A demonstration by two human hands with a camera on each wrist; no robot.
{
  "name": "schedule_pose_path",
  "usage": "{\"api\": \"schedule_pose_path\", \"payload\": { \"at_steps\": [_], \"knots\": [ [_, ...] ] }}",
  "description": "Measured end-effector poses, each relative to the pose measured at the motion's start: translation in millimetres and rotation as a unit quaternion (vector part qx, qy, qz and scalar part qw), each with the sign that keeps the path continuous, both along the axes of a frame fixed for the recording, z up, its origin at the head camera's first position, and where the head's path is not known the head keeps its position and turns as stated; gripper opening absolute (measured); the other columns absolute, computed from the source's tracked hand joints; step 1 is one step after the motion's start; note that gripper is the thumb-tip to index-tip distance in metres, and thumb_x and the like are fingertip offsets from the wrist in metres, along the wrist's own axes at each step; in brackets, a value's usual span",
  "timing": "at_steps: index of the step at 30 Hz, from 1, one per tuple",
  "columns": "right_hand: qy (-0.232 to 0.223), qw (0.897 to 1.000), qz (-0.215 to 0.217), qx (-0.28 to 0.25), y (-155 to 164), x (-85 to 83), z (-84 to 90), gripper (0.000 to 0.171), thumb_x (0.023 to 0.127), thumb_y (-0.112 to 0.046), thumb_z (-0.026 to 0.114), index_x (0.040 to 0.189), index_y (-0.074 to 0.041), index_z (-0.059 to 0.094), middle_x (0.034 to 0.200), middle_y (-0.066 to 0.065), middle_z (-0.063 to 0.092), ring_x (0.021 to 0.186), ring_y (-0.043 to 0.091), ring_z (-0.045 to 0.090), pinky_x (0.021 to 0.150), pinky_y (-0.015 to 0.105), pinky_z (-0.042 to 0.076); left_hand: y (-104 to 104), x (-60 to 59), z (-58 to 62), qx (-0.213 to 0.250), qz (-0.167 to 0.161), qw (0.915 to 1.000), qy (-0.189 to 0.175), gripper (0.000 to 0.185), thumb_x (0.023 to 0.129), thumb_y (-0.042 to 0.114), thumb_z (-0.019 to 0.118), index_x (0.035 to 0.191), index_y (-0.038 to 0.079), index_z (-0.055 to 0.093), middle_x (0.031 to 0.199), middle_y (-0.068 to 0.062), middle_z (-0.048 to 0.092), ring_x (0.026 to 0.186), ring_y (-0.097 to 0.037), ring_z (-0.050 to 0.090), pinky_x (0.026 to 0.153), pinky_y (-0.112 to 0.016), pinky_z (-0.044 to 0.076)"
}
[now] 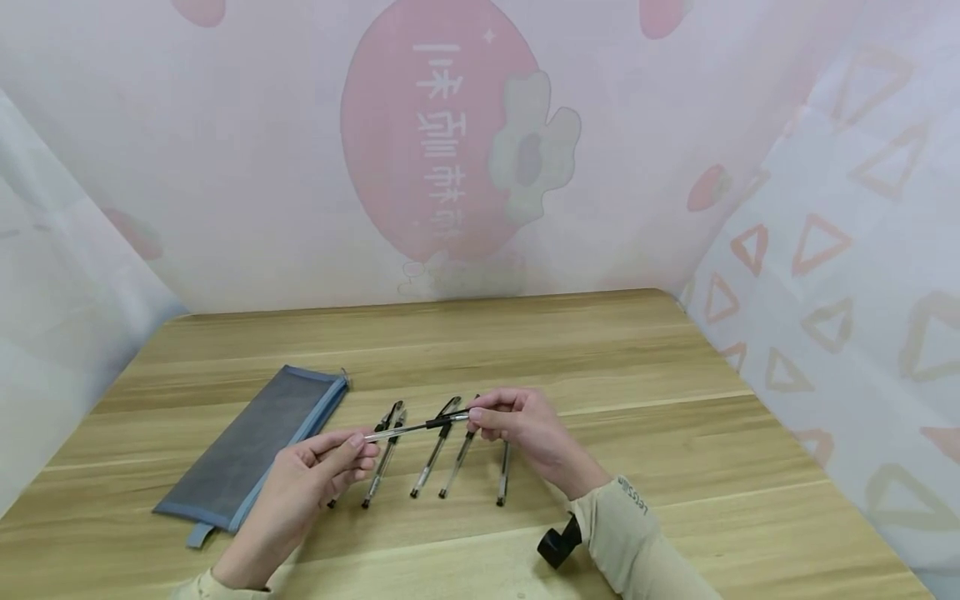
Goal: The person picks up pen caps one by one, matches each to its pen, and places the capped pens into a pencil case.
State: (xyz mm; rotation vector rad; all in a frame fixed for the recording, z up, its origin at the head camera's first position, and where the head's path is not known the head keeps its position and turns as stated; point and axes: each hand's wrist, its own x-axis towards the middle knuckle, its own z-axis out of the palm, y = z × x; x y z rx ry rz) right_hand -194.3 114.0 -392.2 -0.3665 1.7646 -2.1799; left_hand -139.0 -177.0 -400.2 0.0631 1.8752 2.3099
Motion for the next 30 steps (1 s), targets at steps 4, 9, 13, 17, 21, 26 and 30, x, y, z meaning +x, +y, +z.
{"api": "schedule_pose_path", "payload": {
  "at_steps": [4,9,13,17,21,26,30],
  "knots": [
    [-0.005,1.000,-0.002,0.006,-4,-0.4,-0.4,0.020,0.087,-0.002,0.074,0.103,0.009,0.068,0.089,0.015,0.070,0.077,0.020,0.064,0.069,0.028,0.051,-2,1.1,-0.3,-0.003,0.006,1.0000,-0.001,0.051,0.097,0.019,0.065,0.131,-0.016,0.049,0.112,-0.023,0.067,0.099,-0.027,0.067,0.089,-0.037,0.053],
    [-0.011,1.000,0.002,0.018,-6,-2.5,-0.9,0.020,0.087,-0.003,0.074,0.103,0.006,0.069,0.092,0.016,0.070,0.079,0.021,0.064,0.072,0.030,0.052,-4,2.5,-0.6,-0.006,0.015,0.9999,-0.004,0.051,0.097,0.020,0.066,0.132,-0.014,0.052,0.110,-0.021,0.068,0.097,-0.025,0.068,0.087,-0.036,0.055],
    [-0.004,0.999,0.005,0.054,-5,-8.6,-2.0,0.023,0.088,-0.008,0.074,0.105,0.006,0.068,0.096,0.019,0.070,0.081,0.022,0.065,0.076,0.033,0.053,-5,2.5,-0.6,-0.019,0.026,0.9995,-0.007,0.051,0.095,0.022,0.068,0.131,-0.011,0.055,0.109,-0.019,0.069,0.097,-0.025,0.068,0.085,-0.035,0.055],
    [0.016,0.994,0.017,0.110,-5,-24.1,-2.3,0.026,0.089,-0.015,0.075,0.108,0.002,0.070,0.101,0.021,0.070,0.083,0.028,0.064,0.082,0.045,0.052,-6,1.4,1.1,-0.045,0.032,0.9984,-0.003,0.050,0.093,0.023,0.071,0.130,-0.009,0.058,0.110,-0.020,0.068,0.097,-0.026,0.068,0.084,-0.035,0.056],
    [0.041,0.986,0.044,0.158,-7,-48.8,2.4,0.028,0.088,-0.019,0.076,0.112,-0.005,0.072,0.107,0.020,0.068,0.096,0.043,0.060,0.091,0.056,0.047,-10,-0.1,5.8,-0.083,0.029,0.9961,-0.003,0.051,0.091,0.026,0.073,0.130,-0.005,0.060,0.114,-0.022,0.067,0.102,-0.030,0.066,0.086,-0.039,0.055],
    [0.055,0.978,0.097,0.175,-16,-80.0,10.6,0.030,0.090,-0.013,0.074,0.116,-0.001,0.069,0.105,0.021,0.067,0.101,0.049,0.055,0.094,0.060,0.043,-16,-0.7,13.5,-0.136,0.018,0.9906,-0.002,0.051,0.089,0.032,0.075,0.129,0.003,0.064,0.115,-0.019,0.067,0.106,-0.034,0.063,0.088,-0.044,0.054],
    [0.054,0.976,0.120,0.174,-27,-97.5,16.1,0.023,0.089,-0.007,0.073,0.110,0.001,0.070,0.101,0.018,0.069,0.091,0.038,0.062,0.096,0.062,0.041,-22,-0.2,17.1,-0.162,0.004,0.9866,0.017,0.048,0.090,0.029,0.074,0.128,0.002,0.065,0.111,-0.017,0.070,0.103,-0.031,0.065,0.086,-0.043,0.054]
  ]
}}
